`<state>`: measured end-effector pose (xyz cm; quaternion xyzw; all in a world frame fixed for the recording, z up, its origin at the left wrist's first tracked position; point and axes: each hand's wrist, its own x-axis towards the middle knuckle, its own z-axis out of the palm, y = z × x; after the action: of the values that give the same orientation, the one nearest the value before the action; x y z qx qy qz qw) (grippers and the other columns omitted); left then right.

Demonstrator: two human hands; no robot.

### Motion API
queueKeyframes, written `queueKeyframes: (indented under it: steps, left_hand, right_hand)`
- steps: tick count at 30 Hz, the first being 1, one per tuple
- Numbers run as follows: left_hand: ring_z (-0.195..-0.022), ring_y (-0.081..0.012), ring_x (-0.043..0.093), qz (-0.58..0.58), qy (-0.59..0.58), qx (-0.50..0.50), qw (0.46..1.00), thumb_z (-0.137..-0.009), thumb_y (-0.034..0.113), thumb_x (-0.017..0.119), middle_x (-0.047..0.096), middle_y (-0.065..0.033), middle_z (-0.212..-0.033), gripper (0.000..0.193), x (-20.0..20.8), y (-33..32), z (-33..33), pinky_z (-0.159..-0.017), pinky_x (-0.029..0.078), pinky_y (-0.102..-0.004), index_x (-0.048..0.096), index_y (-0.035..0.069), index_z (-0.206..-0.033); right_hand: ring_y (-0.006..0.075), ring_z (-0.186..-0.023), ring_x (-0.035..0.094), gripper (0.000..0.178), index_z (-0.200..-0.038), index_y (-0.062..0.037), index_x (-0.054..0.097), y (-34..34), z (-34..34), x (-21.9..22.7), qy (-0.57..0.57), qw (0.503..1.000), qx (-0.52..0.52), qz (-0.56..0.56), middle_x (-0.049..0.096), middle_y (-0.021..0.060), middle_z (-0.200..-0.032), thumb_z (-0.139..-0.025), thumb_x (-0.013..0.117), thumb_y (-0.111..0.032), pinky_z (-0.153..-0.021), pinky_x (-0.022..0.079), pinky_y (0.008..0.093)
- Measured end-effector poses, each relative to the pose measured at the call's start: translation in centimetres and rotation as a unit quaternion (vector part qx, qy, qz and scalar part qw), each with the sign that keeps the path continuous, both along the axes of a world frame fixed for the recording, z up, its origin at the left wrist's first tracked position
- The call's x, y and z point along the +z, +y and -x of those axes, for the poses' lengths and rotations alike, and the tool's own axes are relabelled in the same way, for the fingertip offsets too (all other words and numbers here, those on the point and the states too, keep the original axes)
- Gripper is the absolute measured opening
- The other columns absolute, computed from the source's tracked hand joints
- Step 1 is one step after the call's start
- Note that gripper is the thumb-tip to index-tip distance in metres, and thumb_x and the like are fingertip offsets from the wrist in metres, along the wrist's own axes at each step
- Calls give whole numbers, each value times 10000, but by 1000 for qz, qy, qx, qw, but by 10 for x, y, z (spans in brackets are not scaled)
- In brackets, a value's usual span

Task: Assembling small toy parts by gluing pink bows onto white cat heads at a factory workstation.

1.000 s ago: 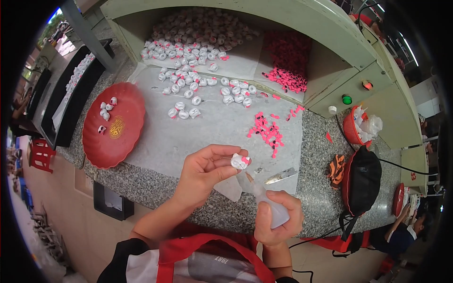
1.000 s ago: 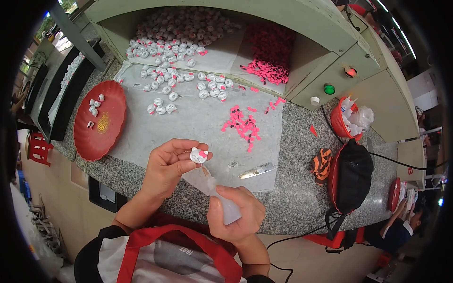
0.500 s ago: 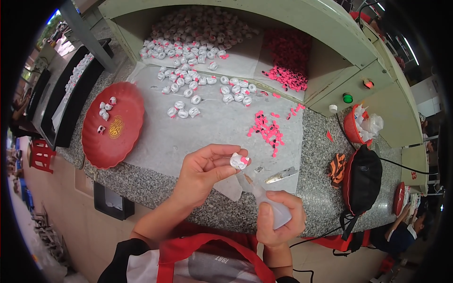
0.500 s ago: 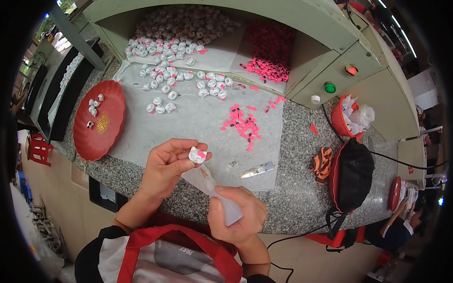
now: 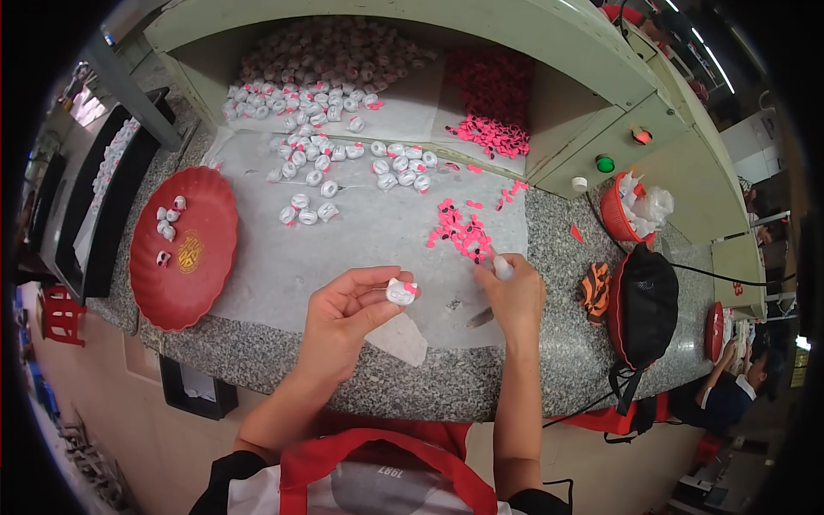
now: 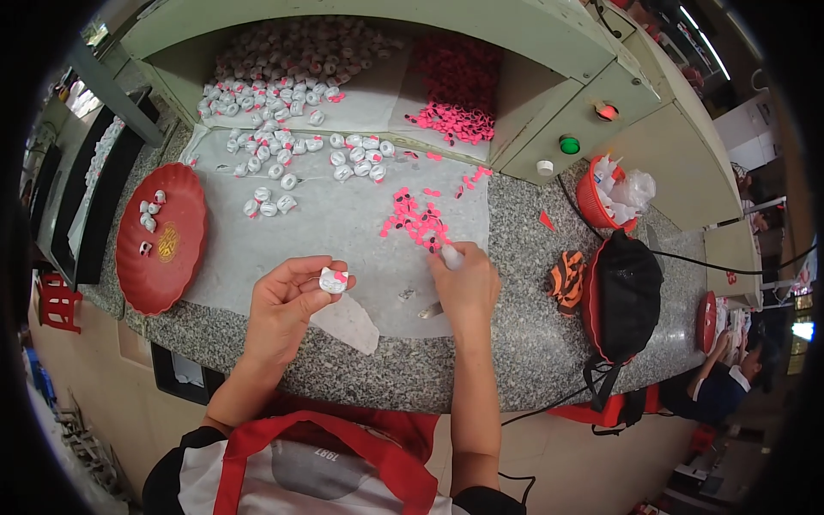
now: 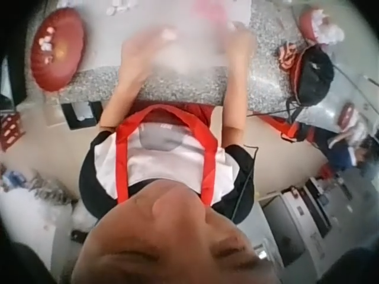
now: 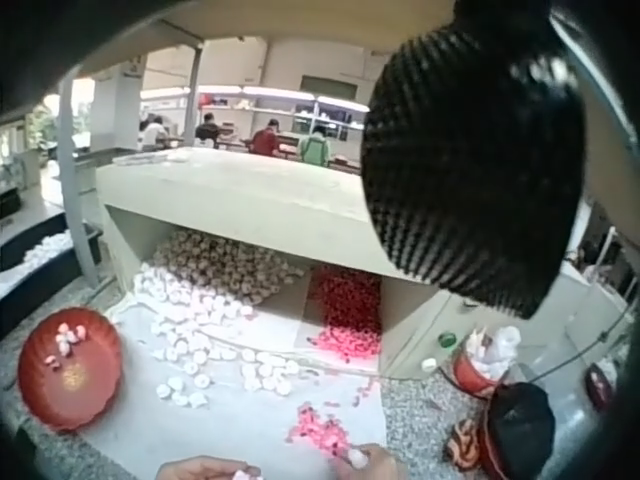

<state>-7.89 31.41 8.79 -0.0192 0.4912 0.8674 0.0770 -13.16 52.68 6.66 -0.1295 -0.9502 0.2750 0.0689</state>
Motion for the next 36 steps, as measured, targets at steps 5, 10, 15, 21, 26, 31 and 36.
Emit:
queueKeyframes:
  steps: [5, 10, 15, 21, 26, 31, 36]
  left_hand:
    - [-962, -270, 581, -8, -9, 7, 1000, -755, -76, 545, 579, -159, -1046, 326, -8, 7, 2, -852, 459, -331, 511, -45, -1078]
    - [-950, -181, 581, -26, -24, -5, 999, -766, -79, 551, 584, -146, -1049, 330, -5, 12, 3, -841, 457, -275, 504, -47, -1091]
    - [-928, -183, 591, -45, -39, -3, 998, -770, -78, 548, 582, -146, -1053, 329, -1, 6, 2, -821, 465, -276, 504, -45, -1094]
    - [-949, -238, 580, 13, 4, 15, 1000, -779, -79, 528, 559, -157, -1076, 311, -4, 7, -3, -831, 475, -297, 505, -44, -1087]
    - [-983, -209, 557, 60, 68, 6, 996, -786, -131, 483, 536, -156, -1103, 307, 3, 13, -8, -839, 464, -299, 509, -45, -1079]
    - [-1032, -215, 521, 123, 156, -17, 980, -776, -141, 490, 488, -170, -1141, 316, -1, 12, -8, -862, 455, -296, 523, -40, -1074]
    - [-1049, -223, 510, 125, 143, -29, 981, -765, -144, 498, 483, -174, -1147, 308, 7, 16, -11, -873, 448, -295, 538, -46, -1055]
  right_hand:
    - [328, -700, 605, 254, -865, -56, 639, -5, -5, -6, -10, 998, 37, -43, 626, 168, -738, -672, 665, -219, -660, 464, 370]
    - [250, -673, 615, 200, -880, -40, 640, -2, -9, -7, 50, 998, 39, -11, 631, 138, -760, -701, 597, -116, -636, 472, 321]
    - [83, -611, 530, 197, -902, 20, 630, 6, -20, -6, 15, 954, 54, 294, 579, 27, -696, -725, 554, -23, -543, 435, 227]
    - [81, -624, 540, 151, -844, 11, 623, -42, -48, 58, -40, 859, 90, 503, 597, 44, -707, -696, 635, 42, -559, 437, 207]
    - [84, -660, 569, 165, -746, -8, 593, -55, -51, 69, 62, 928, 221, 293, 617, 36, -711, -643, 720, 10, -594, 455, 212]
    - [86, -649, 574, 176, -734, -7, 579, -49, -54, 73, 47, 949, 192, 244, 624, 46, -691, -640, 728, 4, -598, 461, 218]
    - [91, -651, 582, 215, -712, -8, 546, -44, -57, 69, 27, 949, 134, 283, 629, 69, -695, -628, 743, -5, -608, 469, 223]
